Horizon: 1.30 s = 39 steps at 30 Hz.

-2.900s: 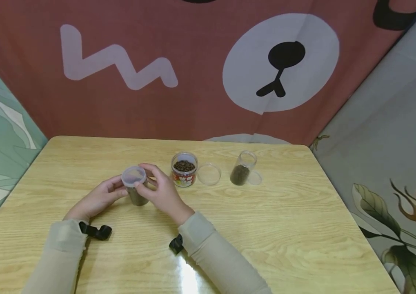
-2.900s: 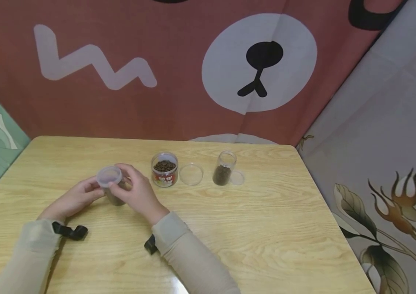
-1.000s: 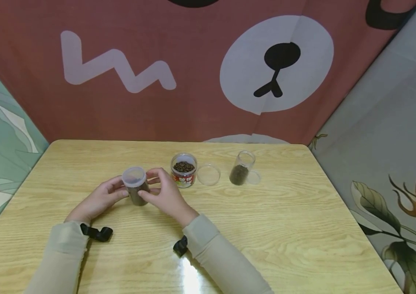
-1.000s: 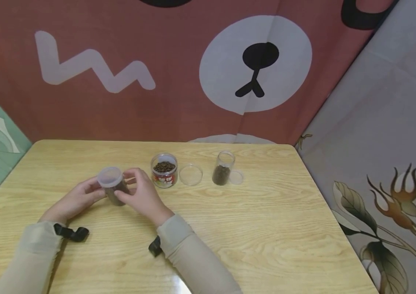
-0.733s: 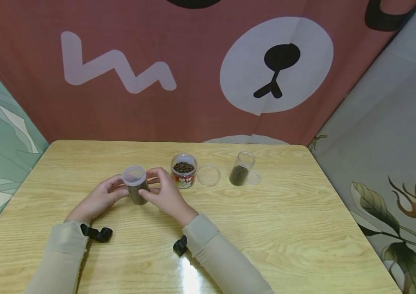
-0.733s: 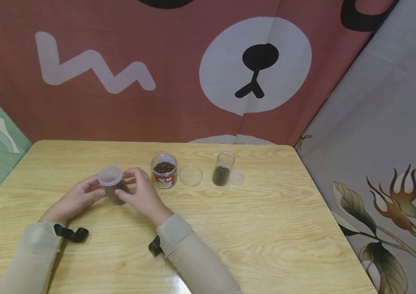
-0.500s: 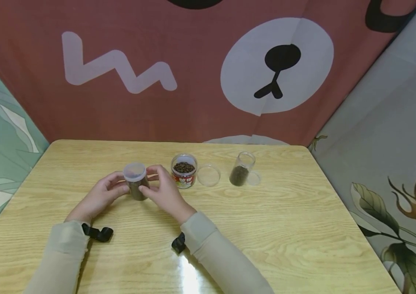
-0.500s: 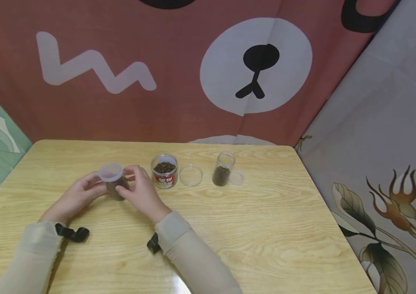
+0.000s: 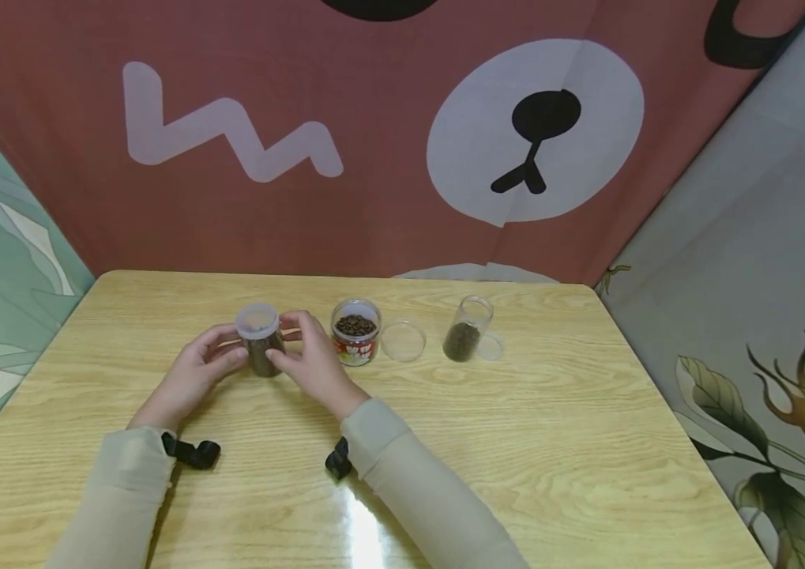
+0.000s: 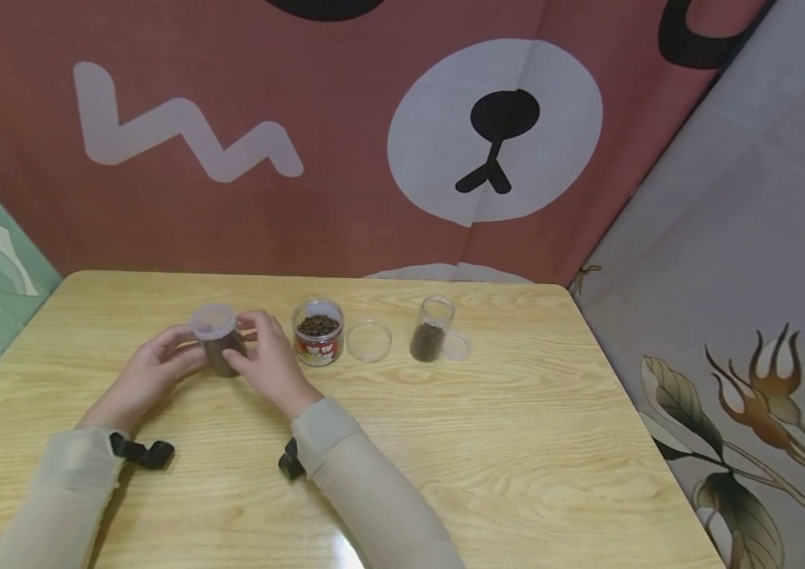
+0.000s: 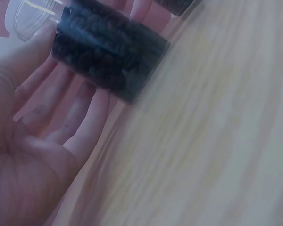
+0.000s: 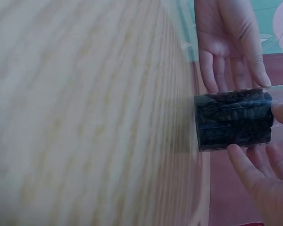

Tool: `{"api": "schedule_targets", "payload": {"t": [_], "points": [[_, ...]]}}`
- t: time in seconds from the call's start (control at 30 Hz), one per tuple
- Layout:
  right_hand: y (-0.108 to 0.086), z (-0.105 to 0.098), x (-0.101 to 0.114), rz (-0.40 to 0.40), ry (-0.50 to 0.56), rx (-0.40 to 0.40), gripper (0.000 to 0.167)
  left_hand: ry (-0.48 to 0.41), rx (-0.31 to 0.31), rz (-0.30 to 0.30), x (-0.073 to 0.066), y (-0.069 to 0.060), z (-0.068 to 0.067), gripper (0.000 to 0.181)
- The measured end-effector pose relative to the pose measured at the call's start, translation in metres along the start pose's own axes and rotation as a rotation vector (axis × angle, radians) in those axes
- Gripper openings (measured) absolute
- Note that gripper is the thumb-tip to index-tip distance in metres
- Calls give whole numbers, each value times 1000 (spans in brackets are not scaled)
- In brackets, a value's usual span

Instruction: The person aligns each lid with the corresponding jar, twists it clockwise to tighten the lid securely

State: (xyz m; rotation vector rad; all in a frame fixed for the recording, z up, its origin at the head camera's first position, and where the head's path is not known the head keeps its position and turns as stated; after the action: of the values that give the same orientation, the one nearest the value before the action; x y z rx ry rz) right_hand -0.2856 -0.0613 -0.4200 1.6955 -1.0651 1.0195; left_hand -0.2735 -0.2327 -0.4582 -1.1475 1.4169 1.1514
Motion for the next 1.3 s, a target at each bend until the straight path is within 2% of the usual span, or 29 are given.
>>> {"api": "schedule_targets", "payload": {"t": [0.27,0.5,0.97,1.17,1.3], "points": [[8,2,-1,3,-13,-12,49,-25,-47,11,-4,1,0,46],[11,1,-2,13,-73,-22,51,-5,-107,37,-7,4,2,49],[17,3,-3,11,-61,-41,47,-18,-155,69,-10,6,1,41],[18,5,-2,-1,-31,-40,45,-70,-180,48,-9,5,-4,27],[16,4,1,4,13,-34,44,-48,-189,12,-10,3,-6,27]]}}
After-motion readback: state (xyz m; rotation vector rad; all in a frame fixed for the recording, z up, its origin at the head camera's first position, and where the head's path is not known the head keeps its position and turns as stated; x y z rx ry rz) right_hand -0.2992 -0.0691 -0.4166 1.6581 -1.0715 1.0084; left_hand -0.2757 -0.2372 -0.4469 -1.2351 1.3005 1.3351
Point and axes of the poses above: each hand's wrist, its own y-axis towards the middle knuckle, its own z-axis out of the palm, x = y × z, the point moved 8 cm from there along y, towards the middle knuckle, and after that the axes turned 7 degrees about -x, right-handed, at the moved point
